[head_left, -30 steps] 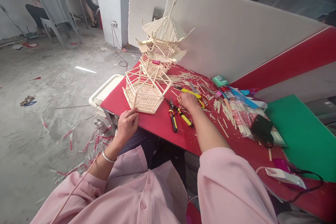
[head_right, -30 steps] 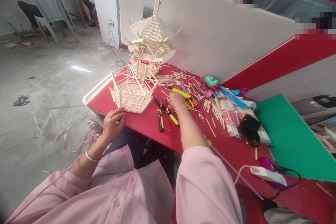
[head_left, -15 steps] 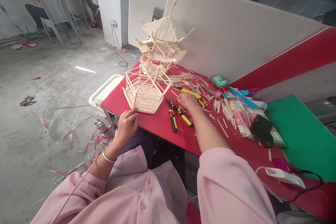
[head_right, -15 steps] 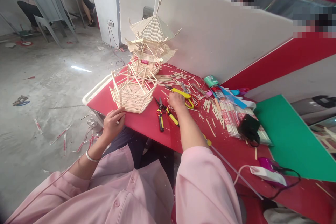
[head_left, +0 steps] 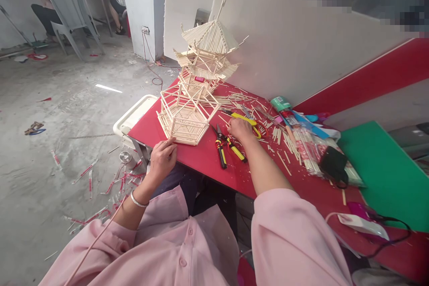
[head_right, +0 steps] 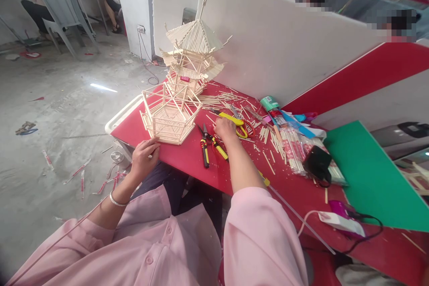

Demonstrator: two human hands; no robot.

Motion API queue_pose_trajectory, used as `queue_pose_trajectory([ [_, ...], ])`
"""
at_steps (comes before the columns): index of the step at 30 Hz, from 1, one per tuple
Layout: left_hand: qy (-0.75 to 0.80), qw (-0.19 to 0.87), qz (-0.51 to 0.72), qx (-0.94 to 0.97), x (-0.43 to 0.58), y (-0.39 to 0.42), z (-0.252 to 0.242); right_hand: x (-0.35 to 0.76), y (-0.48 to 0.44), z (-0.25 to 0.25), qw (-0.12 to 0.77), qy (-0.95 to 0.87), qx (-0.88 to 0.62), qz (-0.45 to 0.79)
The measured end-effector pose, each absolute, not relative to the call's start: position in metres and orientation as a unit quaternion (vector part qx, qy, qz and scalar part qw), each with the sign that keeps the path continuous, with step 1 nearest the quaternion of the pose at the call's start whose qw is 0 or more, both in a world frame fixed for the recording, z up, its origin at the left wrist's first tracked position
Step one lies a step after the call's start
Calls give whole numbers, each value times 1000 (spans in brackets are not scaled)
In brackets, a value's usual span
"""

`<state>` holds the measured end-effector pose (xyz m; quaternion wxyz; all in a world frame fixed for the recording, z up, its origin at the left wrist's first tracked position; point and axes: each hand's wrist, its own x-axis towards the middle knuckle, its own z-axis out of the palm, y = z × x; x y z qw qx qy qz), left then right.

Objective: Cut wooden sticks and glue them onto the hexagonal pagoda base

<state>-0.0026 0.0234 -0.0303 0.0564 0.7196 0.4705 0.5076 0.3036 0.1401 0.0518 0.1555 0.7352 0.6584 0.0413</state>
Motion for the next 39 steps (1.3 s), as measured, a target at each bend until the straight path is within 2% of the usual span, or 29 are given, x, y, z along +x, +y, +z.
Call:
queue_pose_trajectory([
  [11,461,29,511,725,-3,24,-29,304,140,51,155,660,734,44],
  [39,470,52,508,720,-2,23,-27,304,141,52,140,651,746,26],
])
